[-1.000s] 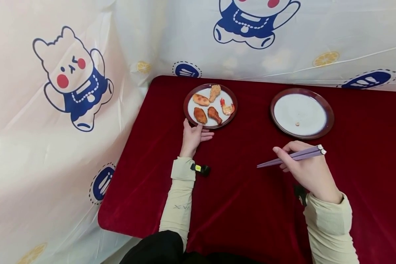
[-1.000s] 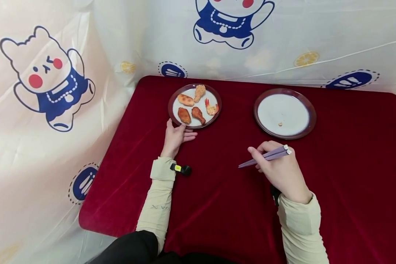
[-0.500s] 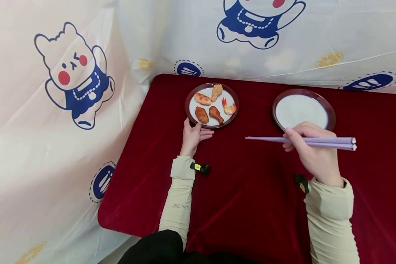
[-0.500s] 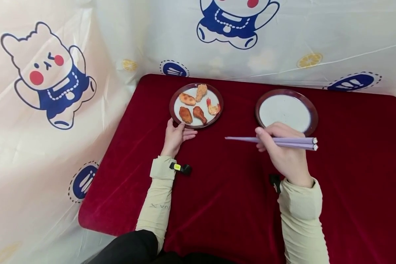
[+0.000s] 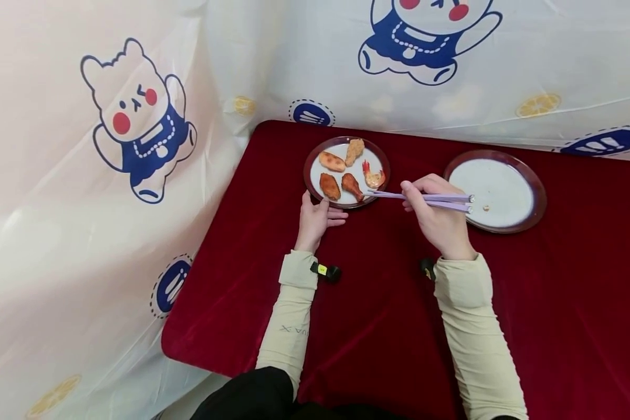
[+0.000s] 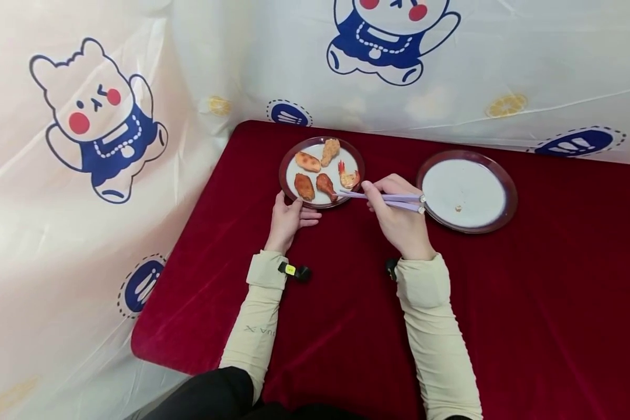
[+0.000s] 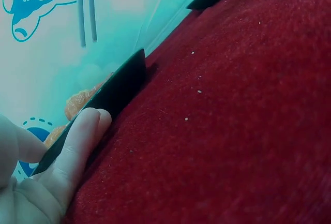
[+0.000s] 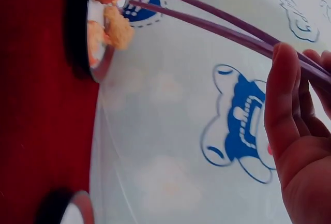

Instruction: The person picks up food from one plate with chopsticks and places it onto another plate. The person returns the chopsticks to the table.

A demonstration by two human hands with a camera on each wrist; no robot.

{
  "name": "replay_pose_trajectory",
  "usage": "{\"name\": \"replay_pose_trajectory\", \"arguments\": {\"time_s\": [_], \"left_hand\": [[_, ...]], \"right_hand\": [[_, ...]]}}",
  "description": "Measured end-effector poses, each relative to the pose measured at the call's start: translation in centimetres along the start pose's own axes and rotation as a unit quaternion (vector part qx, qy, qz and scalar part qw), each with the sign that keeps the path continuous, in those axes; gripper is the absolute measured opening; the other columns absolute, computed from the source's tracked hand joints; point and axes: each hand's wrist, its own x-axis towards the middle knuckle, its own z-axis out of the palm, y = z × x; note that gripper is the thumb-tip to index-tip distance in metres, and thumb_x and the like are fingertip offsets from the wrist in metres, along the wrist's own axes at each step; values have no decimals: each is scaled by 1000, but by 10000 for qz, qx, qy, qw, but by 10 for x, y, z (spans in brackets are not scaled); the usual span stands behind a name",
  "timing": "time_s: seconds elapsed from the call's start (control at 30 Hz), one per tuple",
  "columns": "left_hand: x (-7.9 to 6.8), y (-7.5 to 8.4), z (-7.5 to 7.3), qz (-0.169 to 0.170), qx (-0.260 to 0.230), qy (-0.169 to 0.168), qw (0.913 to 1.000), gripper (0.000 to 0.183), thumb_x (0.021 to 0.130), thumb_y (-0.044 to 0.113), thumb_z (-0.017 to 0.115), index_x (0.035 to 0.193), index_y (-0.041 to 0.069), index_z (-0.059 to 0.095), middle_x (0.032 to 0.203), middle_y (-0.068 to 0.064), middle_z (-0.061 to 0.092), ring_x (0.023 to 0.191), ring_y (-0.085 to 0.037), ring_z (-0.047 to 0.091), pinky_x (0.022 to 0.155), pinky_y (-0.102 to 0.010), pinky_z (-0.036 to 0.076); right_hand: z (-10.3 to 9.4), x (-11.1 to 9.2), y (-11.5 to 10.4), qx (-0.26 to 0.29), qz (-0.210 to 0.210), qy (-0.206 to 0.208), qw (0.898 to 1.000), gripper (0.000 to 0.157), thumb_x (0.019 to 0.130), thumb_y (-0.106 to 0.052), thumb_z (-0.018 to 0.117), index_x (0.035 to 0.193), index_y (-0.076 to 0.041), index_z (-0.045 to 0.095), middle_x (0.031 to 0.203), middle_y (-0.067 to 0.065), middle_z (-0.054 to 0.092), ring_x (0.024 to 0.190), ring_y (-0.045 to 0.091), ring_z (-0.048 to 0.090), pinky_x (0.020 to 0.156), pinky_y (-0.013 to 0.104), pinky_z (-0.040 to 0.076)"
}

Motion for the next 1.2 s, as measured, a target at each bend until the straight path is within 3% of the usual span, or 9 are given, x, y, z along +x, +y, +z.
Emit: {"name": "replay_pose_trajectory", "arguments": {"time_s": [0.13,0.43,0.73,1.0,1.1,1.2], "left_hand": [[-1,-1,2,25,125,-23,9999,70,104,17,41,156,16,-6,99,-32,67,76,-28,74,71,-42,63],[-1,2,1,35,278,-16,9996,72,104,18,41,156,15,-9,98,-30,68,75,-27,74,70,-41,64],[0,4,1,70,322,68,9994,70,104,18,41,156,16,-6,98,-30,68,75,-26,74,69,-40,64],[1,1,1,14,347,105,9993,70,104,18,40,156,16,-7,98,-31,68,75,-26,74,69,-40,64],[1,0,1,14,379,113,9992,69,104,18,40,156,16,-6,97,-31,68,76,-26,74,70,-40,64],[0,-1,1,6,398,117,9991,69,104,18,40,156,16,-6,98,-30,68,76,-26,74,70,-40,64]], "right_hand": [[12,-1,14,151,152,176,9996,25,91,-3,63,73,13,67,70,20,63,59,17,62,57,9,52],[24,-2,55,516,429,609,9959,29,92,-16,64,74,5,70,73,13,65,55,7,63,51,18,56],[32,0,59,589,662,436,9951,27,92,-14,65,75,7,69,74,10,65,57,5,63,54,16,56],[38,-3,45,298,669,368,9966,23,91,-9,64,80,10,70,72,3,62,61,24,64,55,11,53],[41,-4,53,309,657,417,9965,23,91,-10,64,80,8,72,74,1,61,62,24,64,55,11,53],[43,-6,66,257,654,479,9964,24,91,-15,66,78,4,73,73,-1,62,60,15,64,54,11,53]]}}
